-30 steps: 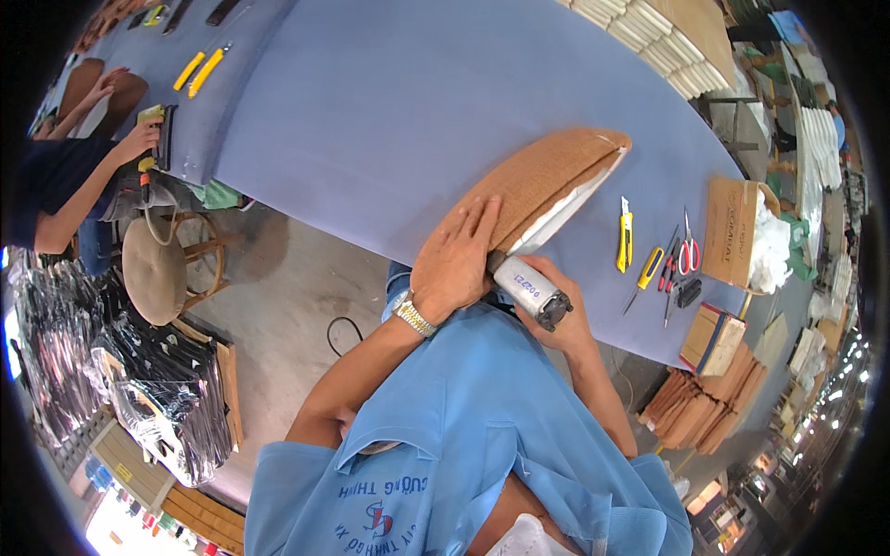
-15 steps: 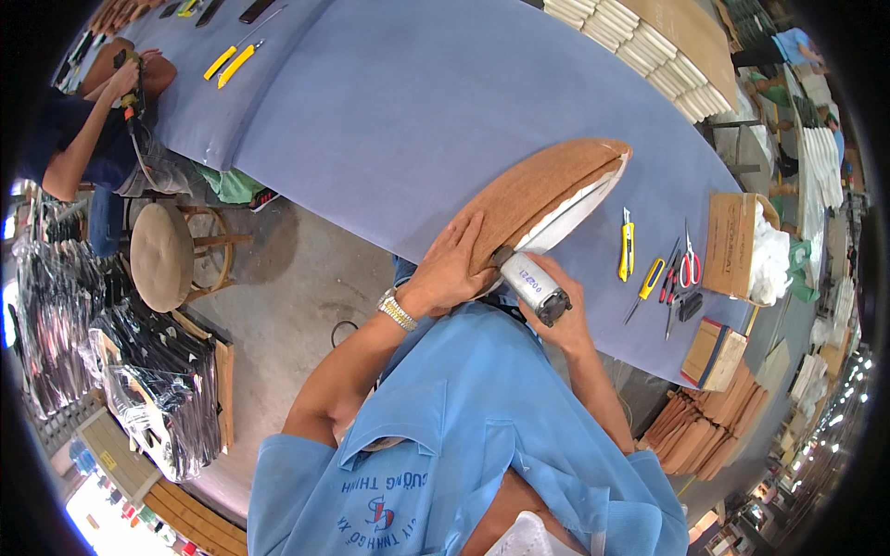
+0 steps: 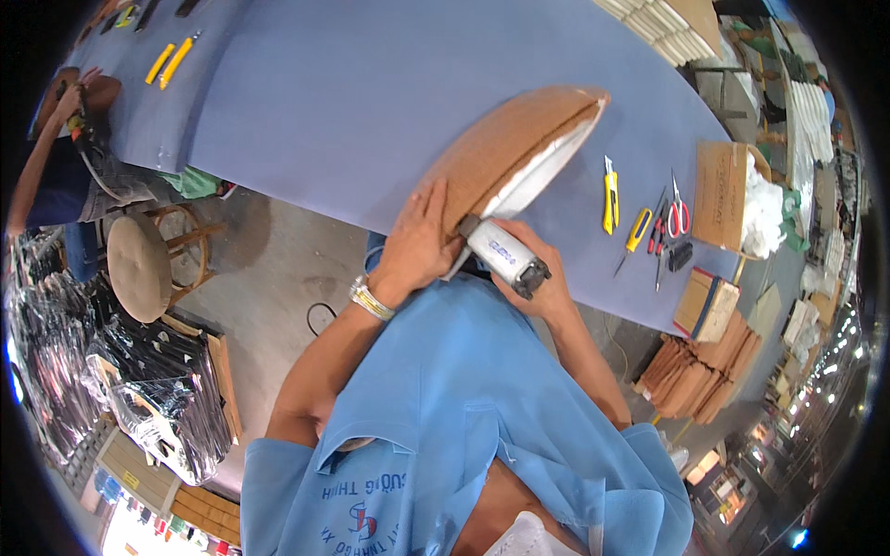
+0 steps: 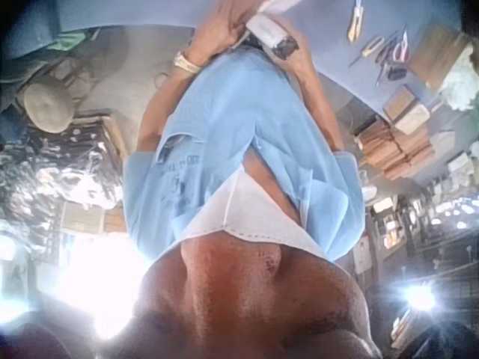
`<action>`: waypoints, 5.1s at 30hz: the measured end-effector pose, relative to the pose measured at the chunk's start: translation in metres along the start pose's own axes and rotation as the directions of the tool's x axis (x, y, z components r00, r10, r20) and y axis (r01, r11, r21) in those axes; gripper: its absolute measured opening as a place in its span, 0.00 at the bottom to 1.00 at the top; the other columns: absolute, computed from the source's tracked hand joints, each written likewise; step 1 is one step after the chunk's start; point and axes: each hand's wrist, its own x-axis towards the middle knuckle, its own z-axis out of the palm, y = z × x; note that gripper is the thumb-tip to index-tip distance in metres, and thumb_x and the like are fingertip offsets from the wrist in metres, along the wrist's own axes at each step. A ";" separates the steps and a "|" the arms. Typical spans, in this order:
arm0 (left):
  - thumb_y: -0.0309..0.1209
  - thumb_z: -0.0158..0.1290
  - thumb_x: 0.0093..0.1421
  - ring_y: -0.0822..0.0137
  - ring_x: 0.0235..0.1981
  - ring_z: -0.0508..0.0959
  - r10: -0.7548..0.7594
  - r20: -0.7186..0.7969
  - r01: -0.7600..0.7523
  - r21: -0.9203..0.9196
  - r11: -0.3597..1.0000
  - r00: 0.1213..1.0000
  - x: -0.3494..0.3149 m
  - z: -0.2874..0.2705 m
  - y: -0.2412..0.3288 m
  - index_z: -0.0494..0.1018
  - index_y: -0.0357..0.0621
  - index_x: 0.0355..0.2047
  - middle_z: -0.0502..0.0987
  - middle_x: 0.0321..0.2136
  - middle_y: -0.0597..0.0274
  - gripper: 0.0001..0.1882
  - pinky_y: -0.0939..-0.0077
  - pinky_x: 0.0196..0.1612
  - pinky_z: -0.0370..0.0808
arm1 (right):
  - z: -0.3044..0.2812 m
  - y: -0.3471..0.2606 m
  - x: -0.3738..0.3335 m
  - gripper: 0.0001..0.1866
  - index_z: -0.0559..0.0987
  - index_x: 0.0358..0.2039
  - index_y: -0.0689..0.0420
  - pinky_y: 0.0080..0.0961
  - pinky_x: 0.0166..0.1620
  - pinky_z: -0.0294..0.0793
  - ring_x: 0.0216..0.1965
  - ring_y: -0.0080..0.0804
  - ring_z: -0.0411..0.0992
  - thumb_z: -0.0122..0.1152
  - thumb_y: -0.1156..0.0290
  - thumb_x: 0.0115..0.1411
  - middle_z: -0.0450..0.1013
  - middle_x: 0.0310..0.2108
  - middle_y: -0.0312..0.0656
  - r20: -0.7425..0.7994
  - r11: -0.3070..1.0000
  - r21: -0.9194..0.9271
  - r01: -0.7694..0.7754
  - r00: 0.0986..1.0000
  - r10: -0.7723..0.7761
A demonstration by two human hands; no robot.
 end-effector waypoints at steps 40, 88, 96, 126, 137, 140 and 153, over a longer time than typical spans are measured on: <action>0.27 0.68 0.49 0.38 0.74 0.54 0.228 -0.105 -0.233 -0.035 0.972 0.968 0.008 0.017 -0.025 0.46 0.38 0.76 0.53 0.73 0.32 0.58 0.54 0.74 0.57 | 0.012 -0.003 -0.008 0.34 0.77 0.58 0.53 0.36 0.53 0.80 0.51 0.49 0.81 0.73 0.75 0.47 0.81 0.50 0.47 0.025 1.000 0.028 -0.002 1.000 0.001; 0.23 0.61 0.55 0.43 0.73 0.60 -0.024 -0.034 0.028 0.110 0.994 0.999 -0.036 0.005 -0.010 0.44 0.30 0.75 0.55 0.73 0.35 0.52 0.53 0.64 0.74 | 0.038 0.002 -0.024 0.37 0.77 0.60 0.58 0.37 0.57 0.78 0.53 0.51 0.79 0.73 0.70 0.47 0.79 0.55 0.50 0.010 0.995 0.058 0.086 0.996 -0.086; 0.21 0.64 0.54 0.42 0.75 0.55 0.129 -0.062 -0.138 -0.174 0.975 0.990 -0.038 -0.012 -0.037 0.41 0.39 0.77 0.52 0.75 0.36 0.57 0.54 0.72 0.64 | 0.056 -0.004 -0.014 0.36 0.76 0.59 0.58 0.37 0.54 0.79 0.51 0.52 0.80 0.74 0.70 0.47 0.79 0.53 0.52 -0.064 0.984 0.107 0.144 0.988 -0.137; 0.14 0.59 0.55 0.42 0.71 0.63 0.098 -0.247 -0.145 -0.178 0.973 0.964 -0.052 0.018 -0.052 0.46 0.40 0.77 0.61 0.71 0.38 0.52 0.57 0.70 0.66 | 0.063 0.000 -0.031 0.38 0.75 0.61 0.59 0.39 0.56 0.79 0.53 0.51 0.80 0.75 0.68 0.48 0.79 0.54 0.51 -0.009 0.988 0.039 0.151 0.989 -0.151; 0.12 0.57 0.51 0.44 0.75 0.56 0.164 -0.289 -0.195 -0.081 0.977 0.943 -0.058 0.031 -0.050 0.46 0.34 0.75 0.56 0.73 0.38 0.52 0.57 0.74 0.61 | 0.059 -0.014 -0.031 0.36 0.75 0.61 0.55 0.38 0.52 0.80 0.49 0.51 0.80 0.74 0.70 0.48 0.80 0.52 0.50 0.082 0.999 0.025 0.025 0.996 -0.027; 0.12 0.58 0.52 0.44 0.74 0.57 0.170 -0.295 -0.204 -0.089 0.975 0.940 -0.054 0.027 -0.050 0.48 0.36 0.75 0.57 0.73 0.37 0.52 0.56 0.74 0.61 | 0.062 -0.013 -0.030 0.37 0.74 0.61 0.53 0.38 0.51 0.80 0.49 0.52 0.80 0.74 0.70 0.47 0.80 0.50 0.51 0.089 0.999 0.033 -0.016 0.996 0.013; 0.29 0.62 0.62 0.40 0.63 0.74 0.114 -0.399 -0.201 -0.183 0.962 0.910 -0.048 0.016 -0.050 0.55 0.36 0.73 0.72 0.62 0.33 0.42 0.57 0.64 0.72 | -0.023 0.069 -0.029 0.34 0.77 0.58 0.59 0.43 0.57 0.76 0.53 0.56 0.77 0.75 0.67 0.50 0.78 0.54 0.53 -0.192 0.962 -0.221 -0.162 0.974 0.120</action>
